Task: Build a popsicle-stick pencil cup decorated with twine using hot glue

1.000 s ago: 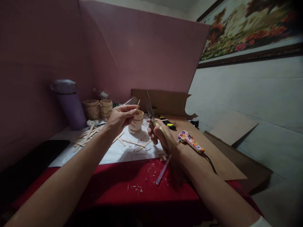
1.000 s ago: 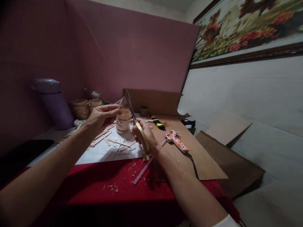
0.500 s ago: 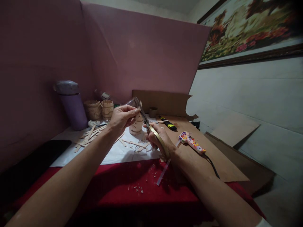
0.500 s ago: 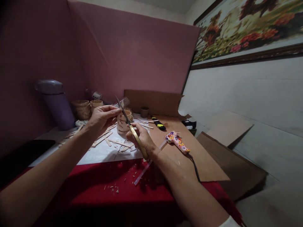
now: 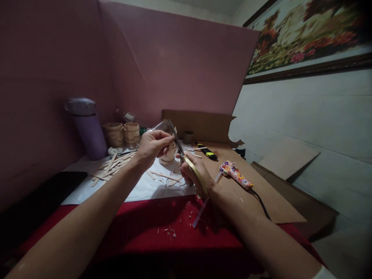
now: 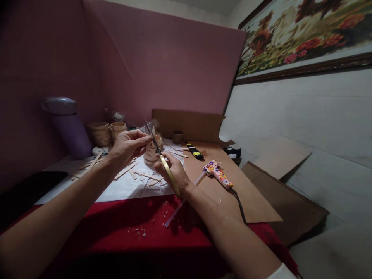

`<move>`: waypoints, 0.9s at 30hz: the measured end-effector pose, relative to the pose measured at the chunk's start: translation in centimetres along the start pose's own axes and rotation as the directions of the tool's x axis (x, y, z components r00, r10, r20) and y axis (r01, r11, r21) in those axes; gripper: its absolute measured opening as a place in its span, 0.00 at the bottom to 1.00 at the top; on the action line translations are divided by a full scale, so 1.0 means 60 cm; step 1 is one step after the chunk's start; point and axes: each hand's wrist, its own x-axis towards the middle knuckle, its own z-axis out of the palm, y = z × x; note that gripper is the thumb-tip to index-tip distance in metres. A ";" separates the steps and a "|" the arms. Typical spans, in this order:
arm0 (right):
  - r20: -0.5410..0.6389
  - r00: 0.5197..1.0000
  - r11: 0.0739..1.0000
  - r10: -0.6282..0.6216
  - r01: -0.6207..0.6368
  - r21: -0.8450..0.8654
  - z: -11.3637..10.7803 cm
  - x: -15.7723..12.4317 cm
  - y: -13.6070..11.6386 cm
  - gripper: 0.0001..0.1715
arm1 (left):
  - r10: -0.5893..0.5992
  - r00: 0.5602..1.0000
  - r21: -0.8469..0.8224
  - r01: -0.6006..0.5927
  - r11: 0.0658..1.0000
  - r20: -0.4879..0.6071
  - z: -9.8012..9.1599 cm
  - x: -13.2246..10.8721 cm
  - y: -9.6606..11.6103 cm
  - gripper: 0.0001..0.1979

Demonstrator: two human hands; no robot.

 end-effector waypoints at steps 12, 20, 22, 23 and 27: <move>-0.025 0.998 0.997 0.057 -0.056 0.043 0.005 -0.004 -0.009 0.34 | -0.013 0.980 0.122 -0.011 0.992 0.199 0.003 -0.004 0.002 0.21; -0.117 0.993 0.999 0.016 -0.021 -0.041 0.016 -0.002 -0.018 0.25 | -0.022 0.980 0.073 0.008 0.997 0.200 0.004 -0.006 -0.007 0.20; -0.124 0.992 0.999 0.010 -0.015 -0.038 0.018 -0.003 -0.017 0.26 | -0.021 0.976 0.073 0.005 0.997 0.216 0.005 -0.007 -0.005 0.20; -0.126 0.992 0.999 0.007 -0.013 -0.041 0.019 -0.003 -0.016 0.26 | -0.019 0.974 0.071 0.003 0.997 0.224 0.006 -0.008 -0.003 0.20; -0.133 0.991 0.998 -0.012 0.005 -0.055 0.014 -0.003 -0.005 0.28 | -0.002 0.971 0.069 -0.015 0.998 0.238 0.007 -0.011 0.006 0.20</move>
